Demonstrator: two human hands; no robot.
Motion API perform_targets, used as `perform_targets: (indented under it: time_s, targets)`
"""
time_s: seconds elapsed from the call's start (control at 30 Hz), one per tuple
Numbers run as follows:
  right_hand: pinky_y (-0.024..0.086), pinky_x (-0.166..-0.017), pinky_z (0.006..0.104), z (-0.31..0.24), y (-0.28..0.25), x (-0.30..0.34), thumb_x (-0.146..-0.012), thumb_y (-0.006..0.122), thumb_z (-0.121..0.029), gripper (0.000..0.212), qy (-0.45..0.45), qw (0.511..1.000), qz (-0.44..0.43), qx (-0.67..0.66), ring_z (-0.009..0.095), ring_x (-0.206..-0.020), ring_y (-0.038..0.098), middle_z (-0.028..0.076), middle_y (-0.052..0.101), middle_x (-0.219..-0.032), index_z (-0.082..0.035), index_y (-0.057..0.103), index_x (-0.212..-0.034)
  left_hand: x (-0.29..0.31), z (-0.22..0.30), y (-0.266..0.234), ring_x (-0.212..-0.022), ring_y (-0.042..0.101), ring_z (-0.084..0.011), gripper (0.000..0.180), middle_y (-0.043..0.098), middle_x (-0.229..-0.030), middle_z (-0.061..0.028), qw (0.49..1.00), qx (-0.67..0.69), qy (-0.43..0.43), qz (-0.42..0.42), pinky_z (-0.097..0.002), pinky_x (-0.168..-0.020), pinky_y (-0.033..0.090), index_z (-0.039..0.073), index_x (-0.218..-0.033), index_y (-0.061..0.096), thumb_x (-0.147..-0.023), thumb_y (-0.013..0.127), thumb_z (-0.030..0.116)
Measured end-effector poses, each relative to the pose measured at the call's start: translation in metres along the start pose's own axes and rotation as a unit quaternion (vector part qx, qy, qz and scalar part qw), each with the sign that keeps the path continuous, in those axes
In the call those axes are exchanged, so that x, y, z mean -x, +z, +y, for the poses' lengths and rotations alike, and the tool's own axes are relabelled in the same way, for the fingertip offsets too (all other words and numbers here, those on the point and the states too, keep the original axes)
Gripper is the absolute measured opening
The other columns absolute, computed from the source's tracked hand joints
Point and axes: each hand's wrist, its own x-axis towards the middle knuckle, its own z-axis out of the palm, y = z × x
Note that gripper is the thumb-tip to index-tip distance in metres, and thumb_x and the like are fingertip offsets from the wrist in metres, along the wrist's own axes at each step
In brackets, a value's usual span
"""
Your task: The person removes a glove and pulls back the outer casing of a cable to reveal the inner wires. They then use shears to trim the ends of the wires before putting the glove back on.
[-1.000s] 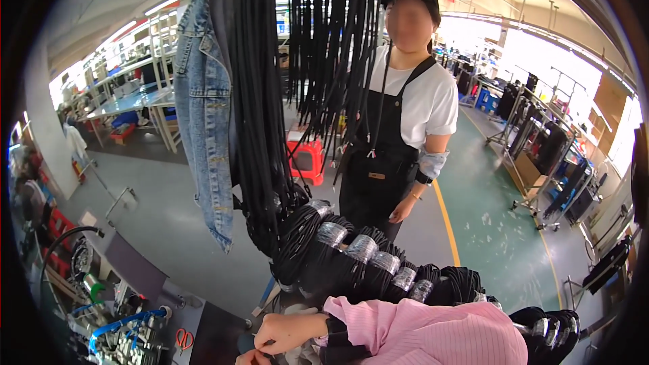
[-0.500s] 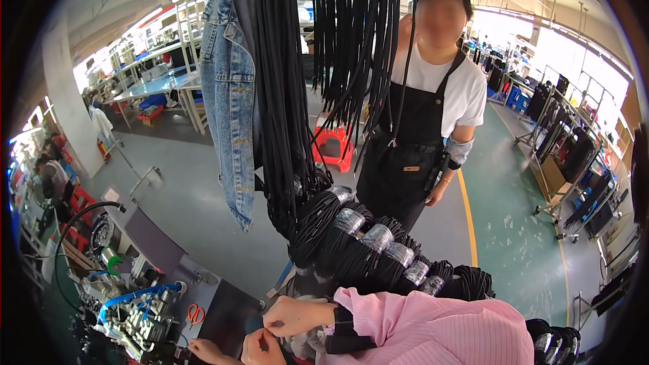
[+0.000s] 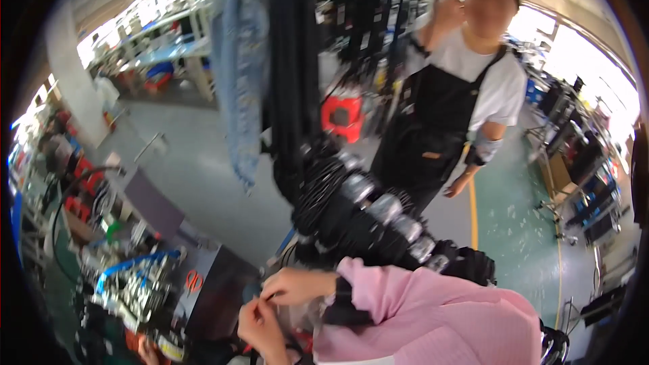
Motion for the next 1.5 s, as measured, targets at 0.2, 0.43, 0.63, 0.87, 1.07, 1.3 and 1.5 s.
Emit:
perform_targets:
  time_s: [0.2,0.43,0.63,0.87,1.07,1.3,1.5]
  targets:
    - [0.043,-0.057,0.0334,-0.01,0.004,0.003,-0.077,0.057,-0.008,0.011,-0.001,0.999,0.005,-0.041,0.028,-0.062,0.056,0.013,0.057,-0.069,0.002,0.06,-0.081,-0.002,0.027,-0.011,-0.062,0.057,-0.0185,0.009,0.061,-0.073,-0.0107,0.993,0.085,-0.081,-0.005,-0.0292,-0.059,0.047,-0.003,-0.084,0.061,-0.08,0.061,0.004]
    - [0.042,-0.054,0.0331,-0.016,0.0,0.003,-0.08,0.056,-0.01,0.013,-0.013,0.997,0.07,-0.027,0.027,-0.06,0.055,0.012,0.055,-0.066,0.002,0.059,-0.078,-0.005,0.039,-0.012,-0.07,0.056,-0.0148,0.016,0.063,-0.08,-0.0081,0.966,0.198,-0.165,-0.03,-0.0279,-0.065,0.047,-0.005,-0.089,0.061,-0.083,0.061,0.009]
    - [0.043,-0.057,0.0335,-0.025,-0.003,0.0,-0.077,0.058,-0.013,0.016,0.022,0.997,0.055,-0.039,0.028,-0.061,0.056,0.014,0.057,-0.066,0.003,0.059,-0.076,-0.007,0.035,-0.012,-0.07,0.055,-0.0138,0.017,0.063,-0.081,-0.0091,0.969,0.167,-0.178,-0.042,-0.0257,-0.065,0.046,-0.007,-0.089,0.061,-0.084,0.06,0.009]
    - [0.043,-0.057,0.0366,-0.026,-0.003,-0.002,-0.077,0.057,-0.014,0.016,0.013,0.997,0.075,0.002,0.03,-0.063,0.056,0.012,0.056,-0.067,0.002,0.059,-0.074,-0.004,0.015,-0.011,-0.069,0.056,-0.0145,0.014,0.062,-0.077,-0.0091,0.989,0.096,-0.104,-0.036,-0.027,-0.063,0.046,-0.006,-0.086,0.061,-0.083,0.06,0.008]
    - [0.044,-0.058,0.0397,-0.038,-0.012,-0.003,-0.077,0.056,-0.017,0.017,0.025,0.992,0.07,0.098,0.031,-0.067,0.057,0.011,0.056,-0.068,-0.001,0.059,-0.072,-0.007,0.012,-0.012,-0.068,0.059,-0.0202,0.012,0.062,-0.075,-0.0118,0.998,-0.009,-0.002,-0.066,-0.0299,-0.063,0.047,-0.004,-0.085,0.062,-0.083,0.059,0.008]
    - [0.044,-0.059,0.04,-0.04,-0.015,-0.001,-0.075,0.056,-0.017,0.018,0.029,0.991,0.075,0.111,0.032,-0.068,0.057,0.011,0.058,-0.069,-0.001,0.059,-0.07,-0.013,0.028,-0.009,-0.068,0.06,-0.0265,0.01,0.063,-0.077,-0.0126,0.992,-0.066,0.06,-0.09,-0.0341,-0.064,0.048,0.0,-0.085,0.063,-0.083,0.058,0.008]
    - [0.044,-0.058,0.0401,-0.033,-0.01,0.0,-0.076,0.055,-0.017,0.017,0.043,0.99,0.048,0.128,0.031,-0.067,0.056,0.011,0.056,-0.068,-0.002,0.057,-0.069,-0.007,0.01,-0.007,-0.06,0.052,-0.0108,0.002,0.058,-0.07,-0.0077,0.993,-0.035,0.056,-0.094,-0.0238,-0.054,0.043,-0.003,-0.08,0.056,-0.081,0.056,-0.001]
